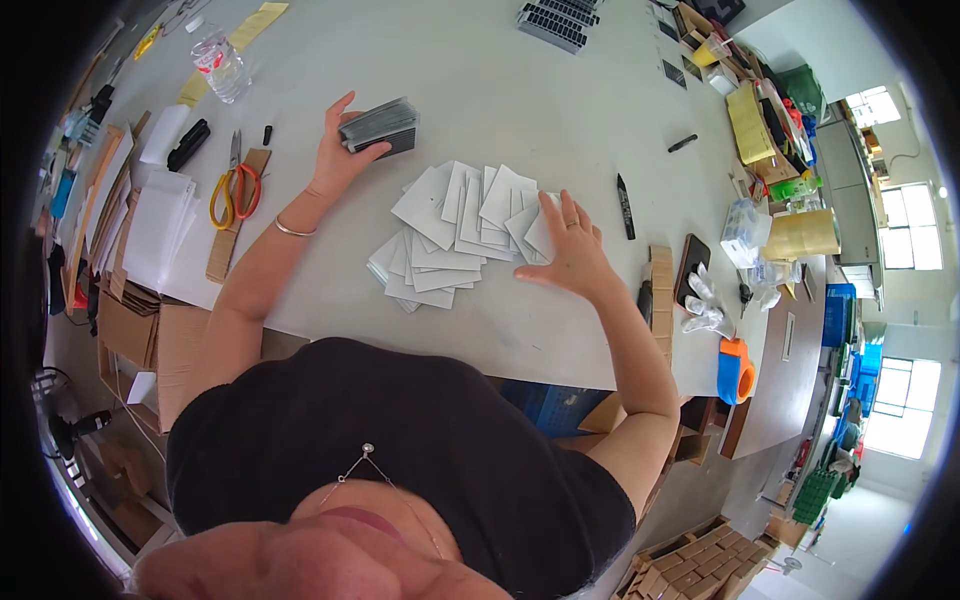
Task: Inserting plates into metal heatsink components and packing them into a box.
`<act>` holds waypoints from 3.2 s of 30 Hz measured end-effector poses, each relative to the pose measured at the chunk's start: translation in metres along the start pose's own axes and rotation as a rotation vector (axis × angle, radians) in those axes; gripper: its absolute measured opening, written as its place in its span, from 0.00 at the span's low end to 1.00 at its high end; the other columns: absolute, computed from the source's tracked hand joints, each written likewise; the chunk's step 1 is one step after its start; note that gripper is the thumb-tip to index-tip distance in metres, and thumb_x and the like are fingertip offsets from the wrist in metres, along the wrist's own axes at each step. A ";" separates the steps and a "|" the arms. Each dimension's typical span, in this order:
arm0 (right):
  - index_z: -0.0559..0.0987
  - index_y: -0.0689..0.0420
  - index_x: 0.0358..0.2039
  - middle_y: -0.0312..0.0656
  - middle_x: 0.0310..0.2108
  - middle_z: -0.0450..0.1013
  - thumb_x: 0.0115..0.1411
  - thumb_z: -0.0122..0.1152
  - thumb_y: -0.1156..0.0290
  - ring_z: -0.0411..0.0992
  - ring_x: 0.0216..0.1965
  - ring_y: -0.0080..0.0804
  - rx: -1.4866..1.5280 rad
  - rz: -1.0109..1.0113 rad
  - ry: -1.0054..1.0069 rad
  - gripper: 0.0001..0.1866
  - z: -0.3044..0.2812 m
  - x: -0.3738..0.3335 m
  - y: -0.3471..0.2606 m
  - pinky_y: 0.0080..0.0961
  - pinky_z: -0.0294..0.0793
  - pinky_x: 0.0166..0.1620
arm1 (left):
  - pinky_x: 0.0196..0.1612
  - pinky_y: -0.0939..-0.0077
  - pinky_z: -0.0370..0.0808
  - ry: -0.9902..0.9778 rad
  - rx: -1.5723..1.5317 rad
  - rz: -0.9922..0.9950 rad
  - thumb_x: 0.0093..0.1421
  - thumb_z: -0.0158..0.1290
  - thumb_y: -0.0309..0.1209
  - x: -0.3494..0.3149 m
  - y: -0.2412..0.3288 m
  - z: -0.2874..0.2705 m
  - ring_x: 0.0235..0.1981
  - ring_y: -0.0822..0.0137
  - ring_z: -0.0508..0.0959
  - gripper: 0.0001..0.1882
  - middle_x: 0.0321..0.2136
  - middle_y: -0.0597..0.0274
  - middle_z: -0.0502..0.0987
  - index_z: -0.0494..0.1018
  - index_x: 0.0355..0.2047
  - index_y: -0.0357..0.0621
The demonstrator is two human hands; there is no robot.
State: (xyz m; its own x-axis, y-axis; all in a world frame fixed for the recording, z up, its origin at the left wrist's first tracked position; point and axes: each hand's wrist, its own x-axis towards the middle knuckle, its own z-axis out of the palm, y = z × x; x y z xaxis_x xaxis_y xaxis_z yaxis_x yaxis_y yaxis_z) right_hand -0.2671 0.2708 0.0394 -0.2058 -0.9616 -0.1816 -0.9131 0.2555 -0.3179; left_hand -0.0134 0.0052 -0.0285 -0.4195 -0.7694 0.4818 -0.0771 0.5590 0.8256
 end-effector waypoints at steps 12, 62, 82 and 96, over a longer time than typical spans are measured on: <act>0.56 0.57 0.60 0.55 0.55 0.62 0.35 0.64 0.75 0.57 0.58 0.55 0.044 -0.113 0.074 0.48 0.008 0.002 0.021 0.41 0.55 0.60 | 0.45 0.64 0.72 -0.079 -0.092 -0.152 0.41 0.69 0.42 -0.002 0.001 -0.014 0.40 0.55 0.76 0.49 0.38 0.55 0.73 0.51 0.60 0.57; 0.71 0.62 0.49 0.43 0.45 0.71 0.61 0.47 0.50 0.69 0.47 0.31 1.202 -0.162 -0.372 0.27 0.004 0.247 -0.094 0.27 0.68 0.49 | 0.60 0.65 0.59 -0.122 -0.119 0.104 0.32 0.71 0.34 0.012 -0.013 -0.022 0.57 0.48 0.62 0.69 0.57 0.44 0.57 0.31 0.66 0.44; 0.61 0.63 0.58 0.48 0.55 0.63 0.62 0.35 0.41 0.63 0.55 0.41 1.599 -0.037 0.152 0.38 0.051 0.177 -0.176 0.37 0.65 0.55 | 0.61 0.65 0.58 -0.215 -0.402 -0.036 0.44 0.66 0.42 0.013 -0.026 -0.011 0.58 0.54 0.61 0.63 0.56 0.46 0.59 0.30 0.66 0.46; 0.65 0.60 0.53 0.44 0.49 0.66 0.60 0.43 0.48 0.67 0.50 0.39 1.785 0.198 0.156 0.30 0.063 0.175 -0.193 0.34 0.69 0.50 | 0.56 0.67 0.64 -0.131 -0.362 -0.249 0.53 0.50 0.58 0.014 -0.006 -0.025 0.54 0.55 0.67 0.46 0.52 0.46 0.67 0.54 0.61 0.38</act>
State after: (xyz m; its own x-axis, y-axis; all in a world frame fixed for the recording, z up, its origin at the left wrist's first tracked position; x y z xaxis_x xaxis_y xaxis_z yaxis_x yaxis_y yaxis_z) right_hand -0.1044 0.0596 0.0103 -0.3774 -0.8791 -0.2912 0.5453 0.0432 -0.8371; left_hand 0.0043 -0.0167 -0.0199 -0.5407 -0.8080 0.2339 0.1213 0.2003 0.9722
